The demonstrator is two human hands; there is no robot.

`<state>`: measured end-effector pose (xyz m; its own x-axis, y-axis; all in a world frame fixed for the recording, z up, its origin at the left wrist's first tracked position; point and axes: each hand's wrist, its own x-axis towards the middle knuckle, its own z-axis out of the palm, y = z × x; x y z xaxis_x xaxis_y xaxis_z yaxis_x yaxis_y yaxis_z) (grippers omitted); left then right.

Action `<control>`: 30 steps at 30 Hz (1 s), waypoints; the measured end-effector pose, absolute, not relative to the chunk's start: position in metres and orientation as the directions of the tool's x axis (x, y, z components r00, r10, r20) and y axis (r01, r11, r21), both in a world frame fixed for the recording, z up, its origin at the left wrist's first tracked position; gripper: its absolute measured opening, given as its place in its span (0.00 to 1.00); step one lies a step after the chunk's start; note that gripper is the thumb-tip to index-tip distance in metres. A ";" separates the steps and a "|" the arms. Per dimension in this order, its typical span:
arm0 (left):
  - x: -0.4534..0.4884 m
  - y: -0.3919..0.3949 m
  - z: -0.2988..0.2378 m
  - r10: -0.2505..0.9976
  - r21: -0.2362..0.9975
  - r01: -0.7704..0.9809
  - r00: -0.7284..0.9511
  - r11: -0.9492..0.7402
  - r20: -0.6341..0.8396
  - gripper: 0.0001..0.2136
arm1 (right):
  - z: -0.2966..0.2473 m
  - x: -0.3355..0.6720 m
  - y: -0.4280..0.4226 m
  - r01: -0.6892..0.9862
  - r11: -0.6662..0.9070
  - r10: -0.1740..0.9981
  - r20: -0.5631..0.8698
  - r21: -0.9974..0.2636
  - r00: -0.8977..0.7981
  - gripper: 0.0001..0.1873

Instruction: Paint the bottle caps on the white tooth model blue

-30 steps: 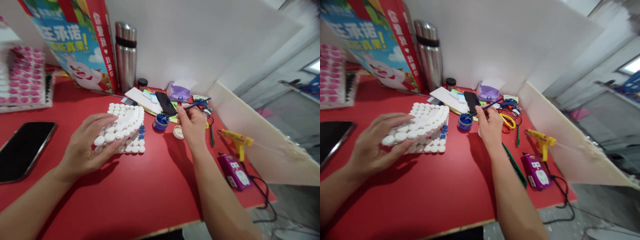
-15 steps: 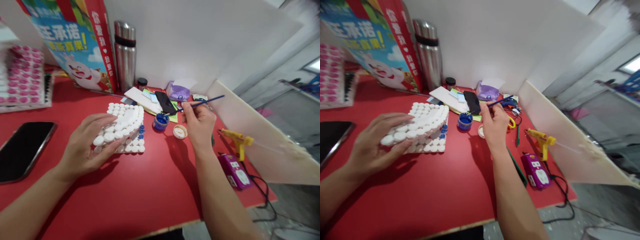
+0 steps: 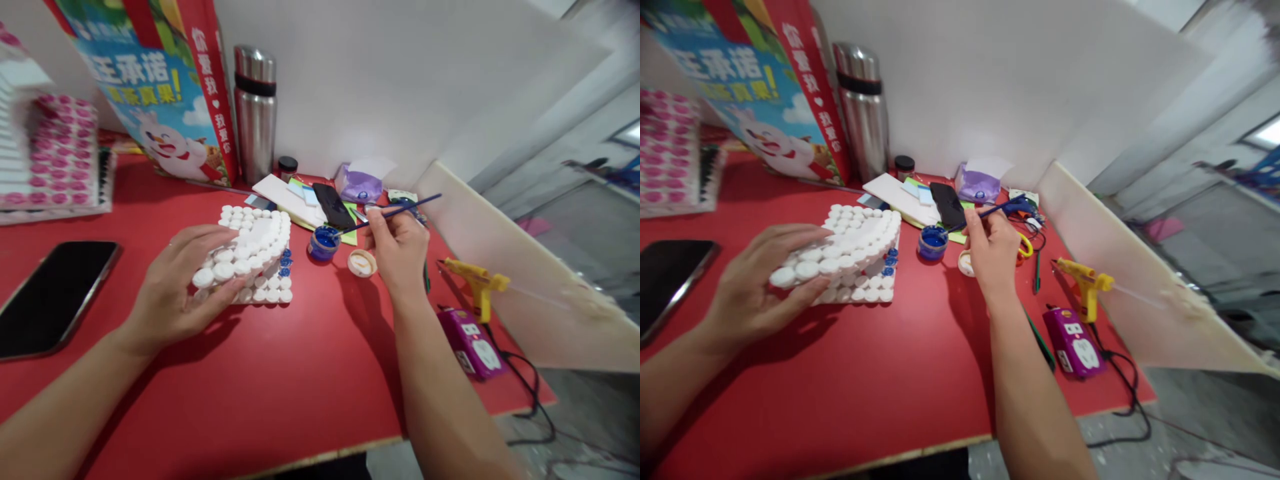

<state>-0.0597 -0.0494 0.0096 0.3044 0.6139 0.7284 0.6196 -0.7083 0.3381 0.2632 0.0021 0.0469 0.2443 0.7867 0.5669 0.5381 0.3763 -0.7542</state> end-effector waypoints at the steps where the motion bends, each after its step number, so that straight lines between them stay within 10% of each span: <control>1: -0.060 -0.049 0.009 0.617 0.341 0.621 0.302 -0.706 0.727 0.20 | 0.048 0.262 0.001 0.558 0.381 0.779 0.581 -0.738 0.235 0.13; 13: -0.060 -0.048 0.007 0.611 0.342 0.612 0.303 -0.713 0.732 0.21 | 0.073 0.224 -0.029 0.188 0.425 0.873 0.456 -0.886 0.175 0.18; 30: -0.065 -0.047 0.011 0.609 0.341 0.615 0.295 -0.711 0.737 0.20 | 0.041 0.202 -0.054 0.507 0.513 0.809 0.588 -0.692 -0.016 0.14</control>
